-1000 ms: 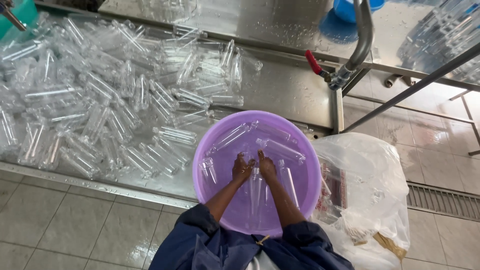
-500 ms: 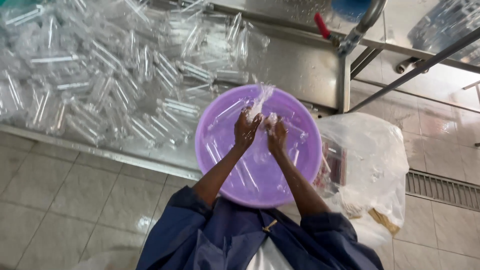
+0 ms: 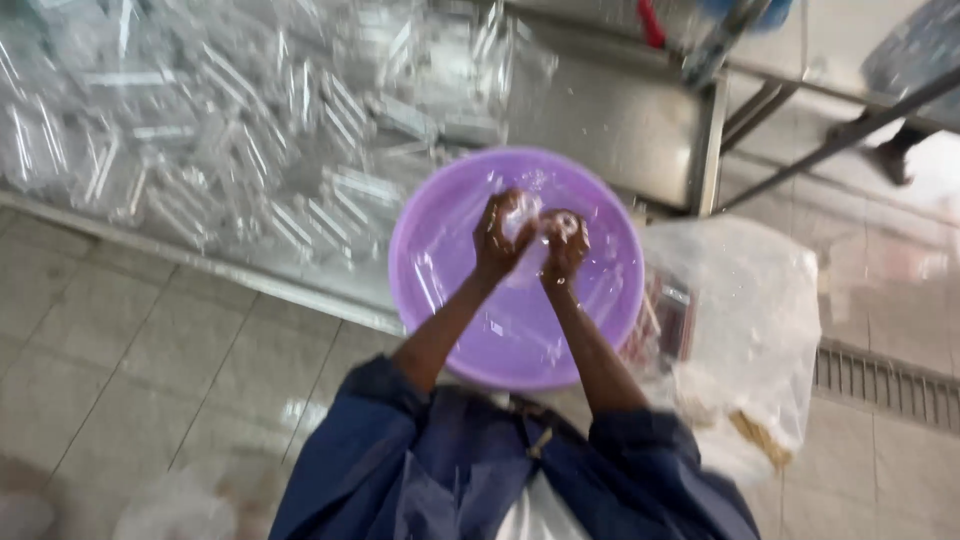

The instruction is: The person repeatedly takes clear plastic bottles from a large white bag and places them into a purple basin filled with water. They agitate the bottles in the water by hand, then remove them and place them onto a metal table. This process is repeated multiple times.

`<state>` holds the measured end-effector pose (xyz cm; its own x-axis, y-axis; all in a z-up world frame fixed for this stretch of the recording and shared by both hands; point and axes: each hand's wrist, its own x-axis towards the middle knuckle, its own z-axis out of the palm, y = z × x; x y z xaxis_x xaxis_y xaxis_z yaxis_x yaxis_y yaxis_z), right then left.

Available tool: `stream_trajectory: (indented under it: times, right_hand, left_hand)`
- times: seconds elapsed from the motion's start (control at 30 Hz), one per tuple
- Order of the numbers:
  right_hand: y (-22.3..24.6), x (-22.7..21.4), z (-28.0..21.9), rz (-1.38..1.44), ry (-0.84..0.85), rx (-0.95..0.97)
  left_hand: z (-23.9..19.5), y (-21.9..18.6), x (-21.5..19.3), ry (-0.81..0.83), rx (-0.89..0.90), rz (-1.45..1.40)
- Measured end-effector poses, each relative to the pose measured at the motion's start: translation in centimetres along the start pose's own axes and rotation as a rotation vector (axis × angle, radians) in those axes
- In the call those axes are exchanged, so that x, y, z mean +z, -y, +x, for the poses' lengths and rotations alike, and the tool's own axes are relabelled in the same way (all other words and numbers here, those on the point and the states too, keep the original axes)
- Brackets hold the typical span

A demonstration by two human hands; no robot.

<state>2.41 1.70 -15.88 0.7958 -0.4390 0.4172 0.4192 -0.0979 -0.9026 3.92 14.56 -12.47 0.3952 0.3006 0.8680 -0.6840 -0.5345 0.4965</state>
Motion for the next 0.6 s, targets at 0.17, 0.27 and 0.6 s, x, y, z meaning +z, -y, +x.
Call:
stream_trajectory:
  times: [0.17,0.27,0.6]
  right_hand:
    - [0.6,-1.3,-2.6,-0.346,0.325,0.1]
    - [1.8,2.0,-1.5,0.481,0.093,0.563]
    - [-25.6,-3.5,-5.2,-1.086,0.709,-0.115]
  left_hand:
    - [-2.5,-0.9,-3.9,0.383,-0.494,-0.148]
    - [-3.9,2.2,-3.3,0.394,-0.485,-0.06]
    - [-13.2,10.4,-2.1,0.887,-0.595,0.517]
